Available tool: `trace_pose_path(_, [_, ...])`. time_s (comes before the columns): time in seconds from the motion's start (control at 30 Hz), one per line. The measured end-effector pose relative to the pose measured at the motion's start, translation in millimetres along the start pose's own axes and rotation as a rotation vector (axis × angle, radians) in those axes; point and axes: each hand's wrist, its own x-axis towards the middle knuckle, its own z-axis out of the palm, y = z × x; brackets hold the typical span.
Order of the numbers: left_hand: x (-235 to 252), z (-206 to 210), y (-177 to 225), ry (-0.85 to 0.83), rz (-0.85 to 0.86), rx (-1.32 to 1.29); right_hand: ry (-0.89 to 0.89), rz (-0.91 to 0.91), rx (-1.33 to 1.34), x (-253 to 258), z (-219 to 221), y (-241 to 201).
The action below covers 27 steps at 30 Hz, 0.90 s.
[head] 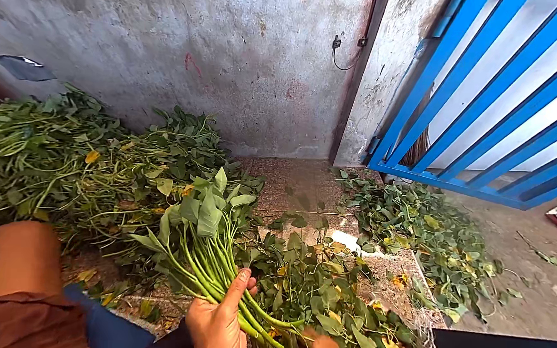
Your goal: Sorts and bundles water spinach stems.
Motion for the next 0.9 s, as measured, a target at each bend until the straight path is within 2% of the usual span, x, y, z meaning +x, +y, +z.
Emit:
trace_pose_path(0.07, [-1.6,-0.1,5.0,0.022,-0.012,-0.018,0.262,0.196,0.061,23.4,-14.4,11.0])
trace_pose_path(0.1, [-2.3,-0.6,7.0,0.030,-0.014,-0.023,0.337,0.317,0.066,39.7,-21.5,21.9])
trace_pose_path(0.17, [-3.0,-3.3,9.0,0.022,-0.002,-0.028,0.349,0.536,0.055,68.9,-35.8,45.1])
trace_pose_path(0.27, [-0.4,-9.6,7.1,-0.036,0.027,-0.033,0.266,0.638,0.230,98.2,-34.4,72.7])
trace_pose_path(0.4, [0.2,-8.9,9.8,-0.044,0.022,-0.052,0.247,0.519,0.789,105.2,-12.1,70.4])
trace_pose_path(0.53, [0.6,-7.3,14.3,-0.020,0.005,-0.109,0.168,0.253,1.135,77.5,-48.3,55.8])
trace_pose_path(0.6, [-0.7,-7.7,16.8,-0.005,-0.002,-0.126,0.111,0.104,1.189,62.3,-78.4,57.4])
trace_pose_path(0.77, [-3.0,-11.2,22.6,-0.004,0.003,-0.130,0.050,-0.075,1.238,36.2,-128.6,54.2])
trace_pose_path(0.83, [-3.9,-12.9,23.9,-0.003,0.023,-0.123,-0.004,-0.143,1.114,27.4,-133.4,47.2])
trace_pose_path(0.9, [-5.3,-14.9,27.0,-0.007,0.059,-0.108,-0.086,-0.153,0.778,21.1,-128.8,33.4])
